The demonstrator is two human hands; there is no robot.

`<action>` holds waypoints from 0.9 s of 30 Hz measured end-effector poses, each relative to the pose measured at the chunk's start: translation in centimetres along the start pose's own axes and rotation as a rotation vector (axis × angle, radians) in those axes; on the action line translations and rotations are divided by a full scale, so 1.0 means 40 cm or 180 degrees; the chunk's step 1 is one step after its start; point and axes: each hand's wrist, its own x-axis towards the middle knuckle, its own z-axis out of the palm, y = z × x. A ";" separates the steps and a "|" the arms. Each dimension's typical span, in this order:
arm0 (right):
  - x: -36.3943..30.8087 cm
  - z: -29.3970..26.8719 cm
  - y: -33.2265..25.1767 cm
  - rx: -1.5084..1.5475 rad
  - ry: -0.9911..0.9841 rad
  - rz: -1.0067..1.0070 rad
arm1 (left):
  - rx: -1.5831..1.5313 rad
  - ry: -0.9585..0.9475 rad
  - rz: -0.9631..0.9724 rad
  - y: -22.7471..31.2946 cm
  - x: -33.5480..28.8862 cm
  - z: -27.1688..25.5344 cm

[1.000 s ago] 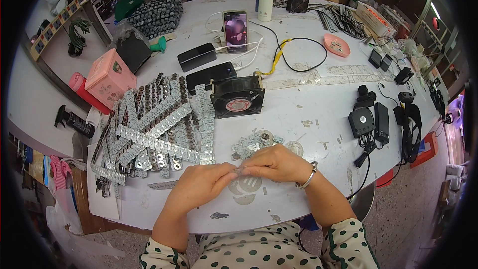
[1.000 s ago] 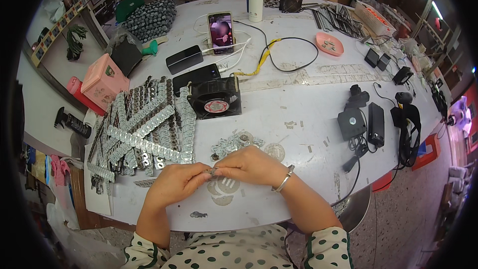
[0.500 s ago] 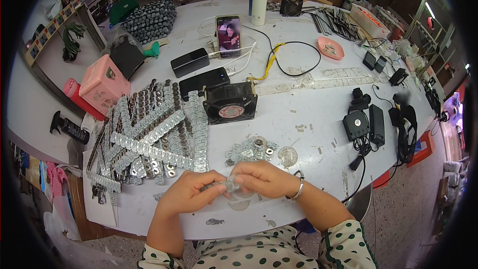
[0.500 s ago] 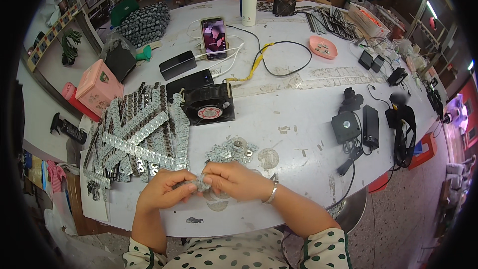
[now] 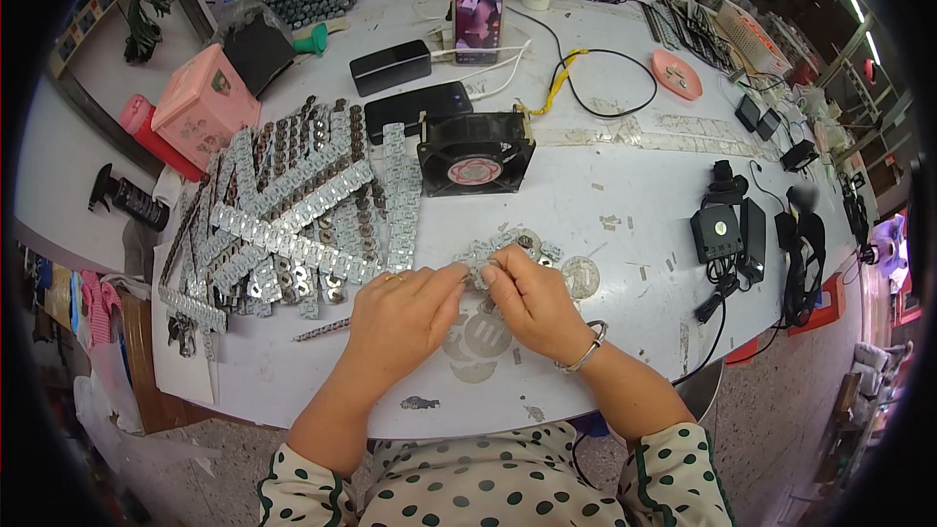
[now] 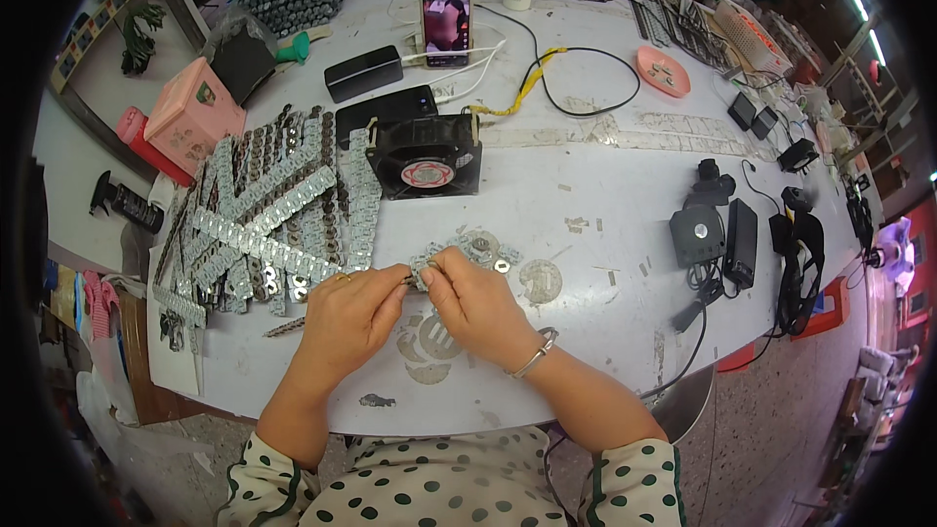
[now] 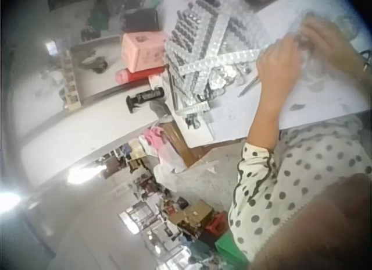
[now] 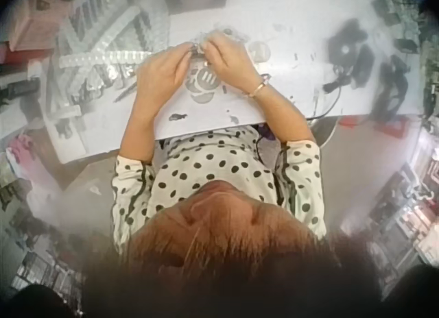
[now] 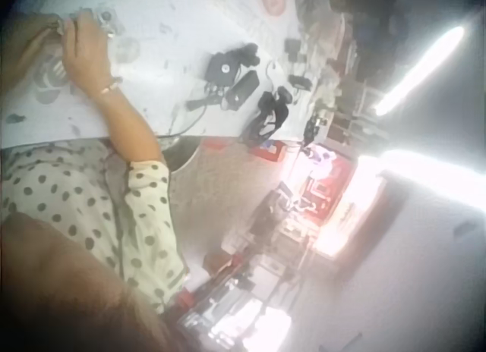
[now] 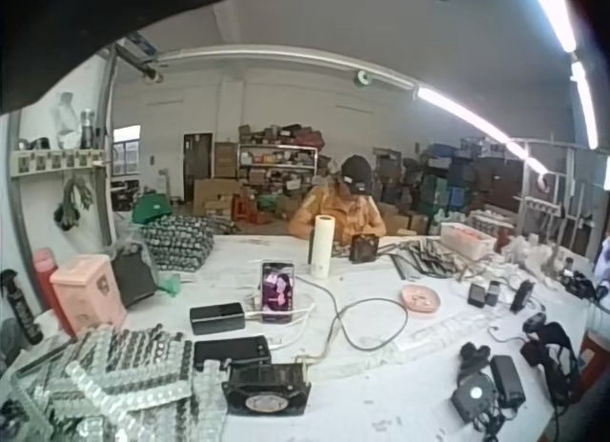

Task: Assembling small metallic strips with circular base components.

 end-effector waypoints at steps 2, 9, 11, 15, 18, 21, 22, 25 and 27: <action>-0.001 0.003 -0.004 -0.0076 0.0097 0.0054 | 0.0060 -0.0068 -0.0029 0.000 -0.003 0.002; -0.026 0.036 0.011 -0.0299 -0.0333 -0.0614 | 0.0419 0.0638 -0.0378 -0.031 0.025 0.021; -0.005 0.012 -0.016 0.0058 -0.0156 -0.0042 | 0.0392 0.0506 -0.0356 -0.035 0.012 0.021; -0.001 -0.010 0.001 0.0327 0.0135 0.0414 | 0.0385 0.0448 -0.0008 -0.023 0.008 0.033; -0.003 -0.009 0.004 0.0528 0.0309 0.0438 | 0.0406 0.0360 0.0242 -0.007 0.005 0.040; -0.005 0.002 -0.005 0.0117 0.0172 0.0071 | 0.0582 0.0336 0.0206 -0.006 0.005 0.040; -0.006 0.003 -0.004 0.0120 0.0161 0.0077 | 0.0739 0.0410 0.0167 -0.007 0.005 0.040; -0.004 0.002 0.001 0.0247 0.0105 0.0221 | 0.0565 0.0531 0.0008 -0.005 0.009 0.043; -0.004 0.002 0.005 0.0769 0.0073 0.0757 | 0.0552 0.0497 0.0009 -0.005 0.009 0.041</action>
